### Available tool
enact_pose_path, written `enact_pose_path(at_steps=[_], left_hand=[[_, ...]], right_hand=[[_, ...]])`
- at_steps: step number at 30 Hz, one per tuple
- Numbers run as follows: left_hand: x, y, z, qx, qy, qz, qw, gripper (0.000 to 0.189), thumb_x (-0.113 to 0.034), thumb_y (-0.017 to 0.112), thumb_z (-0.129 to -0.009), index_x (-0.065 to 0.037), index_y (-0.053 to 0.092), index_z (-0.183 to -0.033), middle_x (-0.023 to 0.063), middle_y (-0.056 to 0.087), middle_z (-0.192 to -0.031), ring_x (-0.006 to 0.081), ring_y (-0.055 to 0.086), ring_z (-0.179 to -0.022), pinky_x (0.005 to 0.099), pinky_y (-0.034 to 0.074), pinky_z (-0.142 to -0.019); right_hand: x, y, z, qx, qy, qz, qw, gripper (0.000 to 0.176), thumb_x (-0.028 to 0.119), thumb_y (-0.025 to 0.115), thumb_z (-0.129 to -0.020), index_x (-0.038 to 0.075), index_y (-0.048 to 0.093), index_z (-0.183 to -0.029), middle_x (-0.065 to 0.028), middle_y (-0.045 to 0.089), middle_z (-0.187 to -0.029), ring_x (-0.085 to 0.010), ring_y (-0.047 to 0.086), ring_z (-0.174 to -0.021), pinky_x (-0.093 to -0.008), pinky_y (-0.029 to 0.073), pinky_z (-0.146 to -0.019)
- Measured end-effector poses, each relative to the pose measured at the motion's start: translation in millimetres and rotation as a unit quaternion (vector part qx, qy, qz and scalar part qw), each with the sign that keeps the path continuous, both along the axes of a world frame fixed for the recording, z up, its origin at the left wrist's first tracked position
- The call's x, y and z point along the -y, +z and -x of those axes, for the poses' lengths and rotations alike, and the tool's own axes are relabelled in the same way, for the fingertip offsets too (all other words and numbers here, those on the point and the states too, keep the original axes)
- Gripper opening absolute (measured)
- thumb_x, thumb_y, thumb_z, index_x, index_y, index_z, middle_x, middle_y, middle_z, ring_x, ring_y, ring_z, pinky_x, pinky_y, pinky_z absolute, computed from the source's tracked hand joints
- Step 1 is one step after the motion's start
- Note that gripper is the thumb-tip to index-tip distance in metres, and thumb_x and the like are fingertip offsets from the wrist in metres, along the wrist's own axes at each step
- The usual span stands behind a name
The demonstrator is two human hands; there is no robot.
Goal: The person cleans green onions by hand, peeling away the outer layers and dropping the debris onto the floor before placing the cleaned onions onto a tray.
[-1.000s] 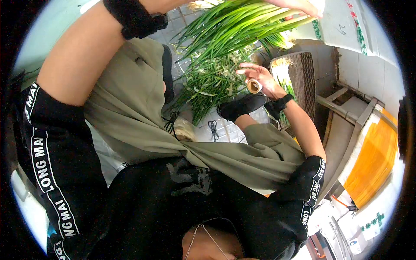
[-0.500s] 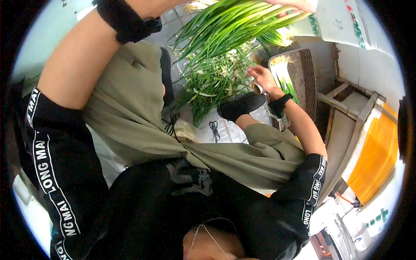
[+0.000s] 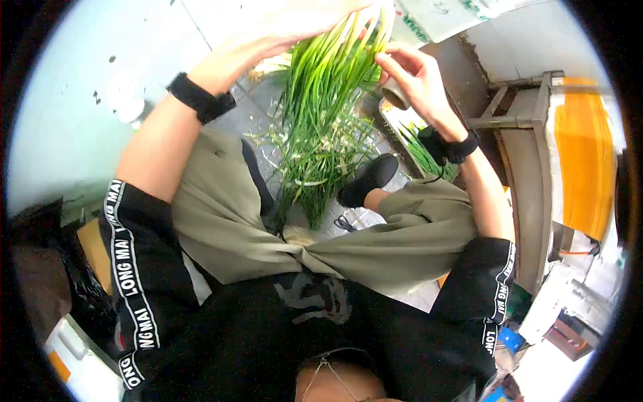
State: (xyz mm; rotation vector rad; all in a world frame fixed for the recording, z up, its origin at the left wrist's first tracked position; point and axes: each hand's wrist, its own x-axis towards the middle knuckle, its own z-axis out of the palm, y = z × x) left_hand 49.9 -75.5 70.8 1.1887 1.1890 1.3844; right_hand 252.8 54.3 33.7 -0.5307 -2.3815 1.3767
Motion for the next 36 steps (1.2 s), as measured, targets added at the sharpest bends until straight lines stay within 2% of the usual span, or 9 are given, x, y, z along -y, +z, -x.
enact_pose_path(at_steps=[4, 9, 11, 13, 19, 24, 27, 32, 36], left_hand=[[-85.8, -59.7, 19.7, -0.057, 0.017, 0.163, 0.985, 0.038, -0.032, 0.05, -0.103, 0.0, 0.06, -0.12, 0.0069, 0.069, -0.094, 0.014, 0.065, -0.083, 0.0287, 0.053, -0.074], [-93.0, -85.5, 13.6, -0.033, 0.029, 0.08, 0.996, 0.034, -0.034, 0.055, -0.1, -0.003, 0.062, -0.112, 0.0042, 0.066, -0.092, 0.0116, 0.063, -0.081, 0.0274, 0.051, -0.072], [-95.3, -94.4, 7.9, -0.012, 0.022, 0.051, 0.998, 0.032, -0.035, 0.057, -0.099, -0.004, 0.062, -0.109, 0.0031, 0.065, -0.091, 0.0106, 0.061, -0.081, 0.0268, 0.051, -0.071], [-92.2, -104.7, 1.0, 0.02, 0.002, 0.015, 1.0, 0.031, -0.036, 0.059, -0.098, -0.006, 0.063, -0.107, 0.002, 0.065, -0.09, 0.0097, 0.06, -0.08, 0.0263, 0.05, -0.07], [-103.3, -126.0, 9.6, 0.025, 0.014, -0.054, 0.998, 0.042, -0.042, 0.061, -0.097, -0.003, 0.06, -0.113, 0.0042, 0.064, -0.098, 0.0114, 0.06, -0.088, 0.0272, 0.051, -0.074], [-91.4, -98.2, 21.6, 0.201, -0.048, -0.066, 0.976, 0.049, -0.05, 0.065, -0.09, -0.004, 0.06, -0.11, 0.0044, 0.061, -0.099, 0.0142, 0.061, -0.092, 0.0294, 0.05, -0.084], [-83.1, -89.7, 19.9, 0.225, -0.063, -0.061, 0.97, 0.054, -0.054, 0.066, -0.088, -0.004, 0.061, -0.108, 0.0045, 0.061, -0.101, 0.0142, 0.06, -0.095, 0.0309, 0.049, -0.086], [-85.6, -92.6, 14.6, 0.201, -0.067, -0.062, 0.975, 0.065, -0.06, 0.06, -0.091, -0.002, 0.058, -0.119, 0.0087, 0.063, -0.113, 0.0185, 0.061, -0.107, 0.0339, 0.048, -0.097], [-86.3, -89.2, 12.7, 0.073, 0.018, -0.028, 0.997, 0.066, -0.056, 0.056, -0.095, 0.0, 0.053, -0.131, 0.0113, 0.062, -0.123, 0.0201, 0.058, -0.115, 0.035, 0.045, -0.102]], right_hand=[[-52.8, -49.6, 6.6, 0.016, -0.033, 0.124, 0.992, 0.018, 0.017, 0.066, -0.095, 0.002, 0.068, -0.106, 0.0009, 0.067, -0.09, -0.0061, 0.06, -0.076, -0.0222, 0.051, -0.07], [-44.9, -52.5, 4.5, -0.029, -0.031, 0.132, 0.99, 0.019, 0.016, 0.068, -0.094, 0.003, 0.067, -0.107, 0.0001, 0.067, -0.091, -0.0062, 0.059, -0.076, -0.0232, 0.05, -0.068], [-38.7, -44.9, 7.1, 0.034, -0.096, -0.086, 0.991, 0.019, 0.016, 0.073, -0.089, 0.003, 0.067, -0.1, -0.0004, 0.066, -0.089, -0.0069, 0.057, -0.071, -0.0253, 0.049, -0.065], [-36.1, -60.6, 13.7, -0.063, -0.076, -0.205, 0.974, 0.021, 0.019, 0.078, -0.083, 0.004, 0.065, -0.09, -0.0034, 0.059, -0.085, -0.0122, 0.055, -0.065, -0.0281, 0.047, -0.062], [-24.0, -45.8, 24.2, -0.052, -0.05, -0.331, 0.941, 0.029, 0.026, 0.075, -0.086, 0.006, 0.06, -0.1, -0.0058, 0.055, -0.089, -0.0159, 0.056, -0.067, -0.0306, 0.048, -0.063], [-35.3, -45.5, 30.0, -0.068, -0.062, -0.079, 0.993, 0.044, 0.033, 0.073, -0.088, 0.004, 0.059, -0.118, -0.007, 0.063, -0.114, -0.0151, 0.061, -0.077, -0.0324, 0.051, -0.071], [-29.8, -31.0, 27.1, 0.057, 0.024, -0.133, 0.989, 0.058, 0.042, 0.078, -0.082, 0.0, 0.062, -0.119, -0.0133, 0.068, -0.097, -0.0175, 0.061, -0.077, -0.033, 0.051, -0.071], [-23.1, -39.6, 38.7, 0.024, -0.018, -0.189, 0.982, 0.049, 0.047, 0.074, -0.083, 0.002, 0.07, -0.102, -0.0135, 0.062, -0.062, -0.0231, 0.058, -0.051, -0.0366, 0.048, -0.055], [-18.4, -39.6, 38.3, 0.053, -0.075, -0.191, 0.977, 0.043, 0.041, 0.072, -0.084, 0.001, 0.07, -0.099, -0.0163, 0.063, -0.061, -0.0283, 0.065, -0.056, -0.0392, 0.051, -0.056]])
